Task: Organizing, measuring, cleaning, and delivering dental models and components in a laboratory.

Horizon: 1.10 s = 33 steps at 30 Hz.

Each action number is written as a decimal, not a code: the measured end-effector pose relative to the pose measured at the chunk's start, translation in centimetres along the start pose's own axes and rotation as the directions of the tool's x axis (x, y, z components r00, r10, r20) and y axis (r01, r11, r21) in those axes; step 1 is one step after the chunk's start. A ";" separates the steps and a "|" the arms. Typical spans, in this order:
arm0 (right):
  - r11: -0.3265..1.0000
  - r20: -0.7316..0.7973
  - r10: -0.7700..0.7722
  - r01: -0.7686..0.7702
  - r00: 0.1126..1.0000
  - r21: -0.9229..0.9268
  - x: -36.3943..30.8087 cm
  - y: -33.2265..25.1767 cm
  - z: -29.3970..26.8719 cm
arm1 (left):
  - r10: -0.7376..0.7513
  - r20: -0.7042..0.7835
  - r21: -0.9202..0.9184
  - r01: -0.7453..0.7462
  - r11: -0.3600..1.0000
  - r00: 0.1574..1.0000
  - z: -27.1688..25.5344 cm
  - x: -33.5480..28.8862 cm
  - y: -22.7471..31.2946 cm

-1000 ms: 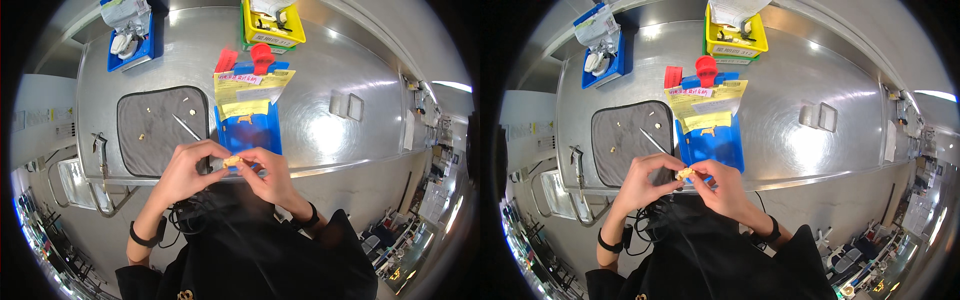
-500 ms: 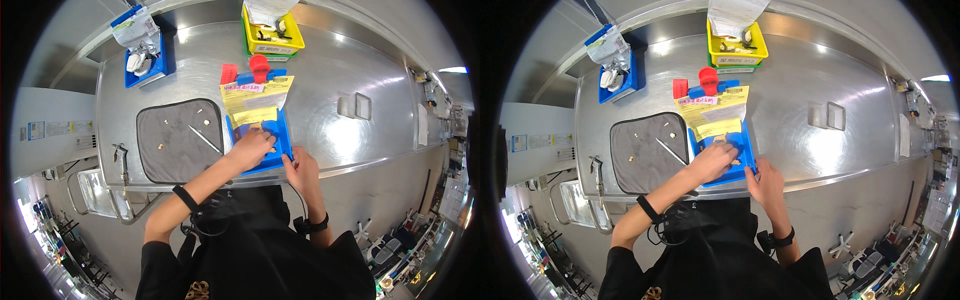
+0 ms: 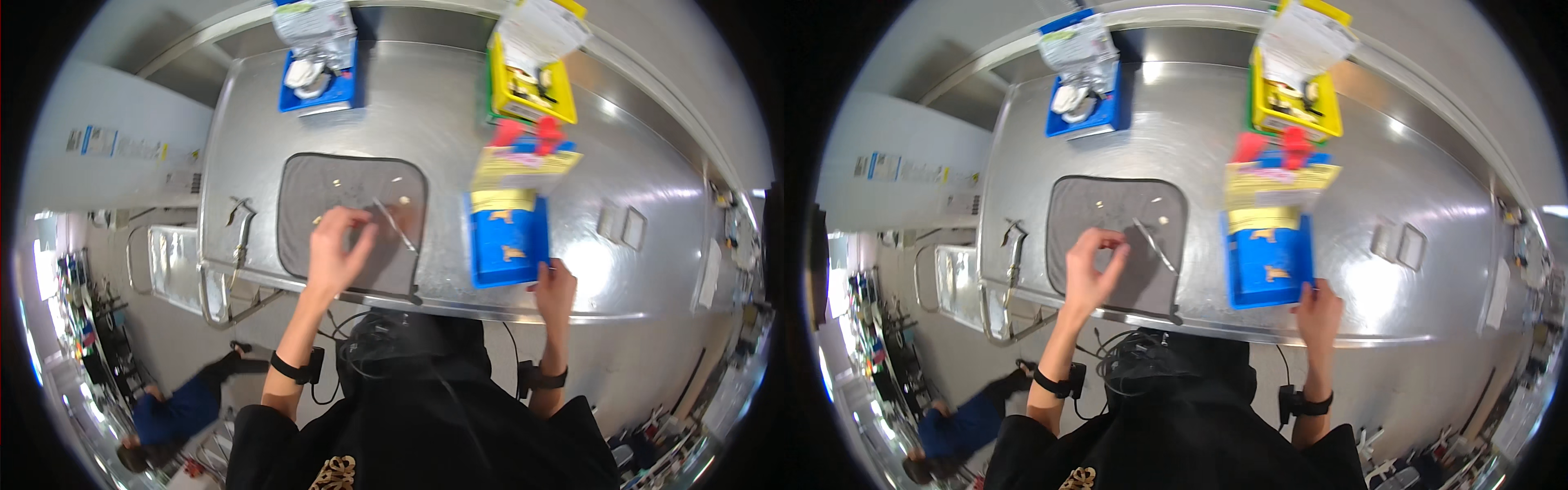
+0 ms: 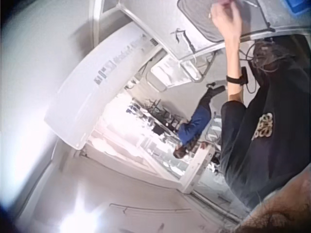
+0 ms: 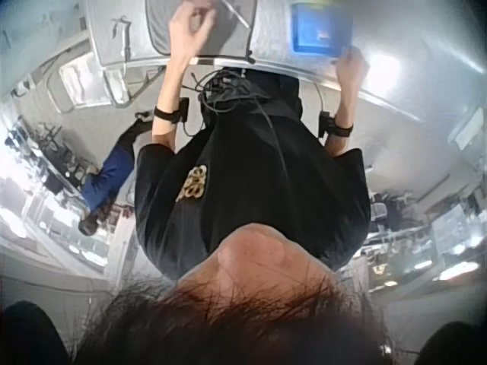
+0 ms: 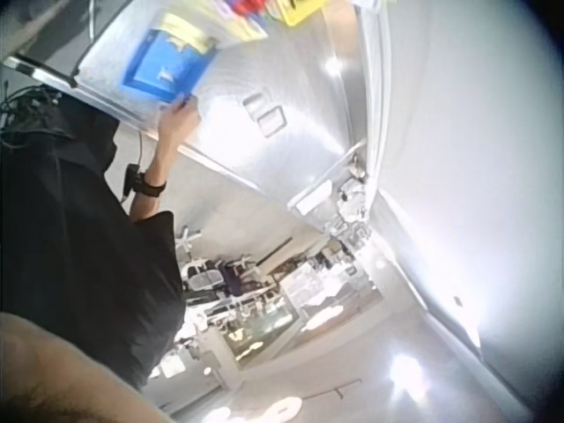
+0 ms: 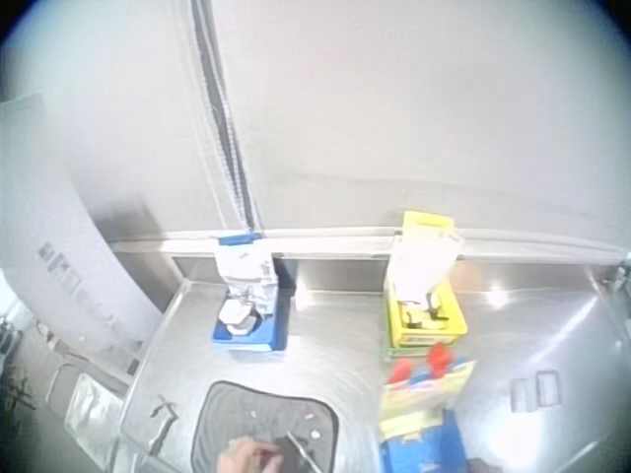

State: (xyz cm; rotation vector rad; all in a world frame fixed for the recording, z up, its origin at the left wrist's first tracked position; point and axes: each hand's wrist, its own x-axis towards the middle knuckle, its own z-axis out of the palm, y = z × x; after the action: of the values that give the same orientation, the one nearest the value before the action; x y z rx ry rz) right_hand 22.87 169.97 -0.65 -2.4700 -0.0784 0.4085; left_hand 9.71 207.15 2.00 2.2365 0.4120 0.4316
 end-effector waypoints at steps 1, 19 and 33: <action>0.999 -0.018 0.020 -0.019 1.000 0.041 0.8 1.2 -0.8 | -0.088 -0.055 0.027 0.089 0.996 0.995 -1.5 -0.5 -1.5; 0.637 0.049 -0.763 0.762 0.645 -0.114 1.6 -32.0 4.1 | -0.221 -0.192 0.020 0.229 0.973 0.956 -3.5 -3.6 -10.7; -0.041 0.615 -0.786 0.988 0.060 -0.149 25.2 -46.8 22.8 | -0.565 -0.203 -0.572 0.371 0.731 0.800 -12.2 -11.0 -9.4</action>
State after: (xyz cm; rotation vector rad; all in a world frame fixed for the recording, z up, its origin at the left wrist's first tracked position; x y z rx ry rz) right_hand 41.75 224.54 3.10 -2.0527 -2.2681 0.1635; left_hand -6.77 216.34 0.50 1.4497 0.9347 0.5969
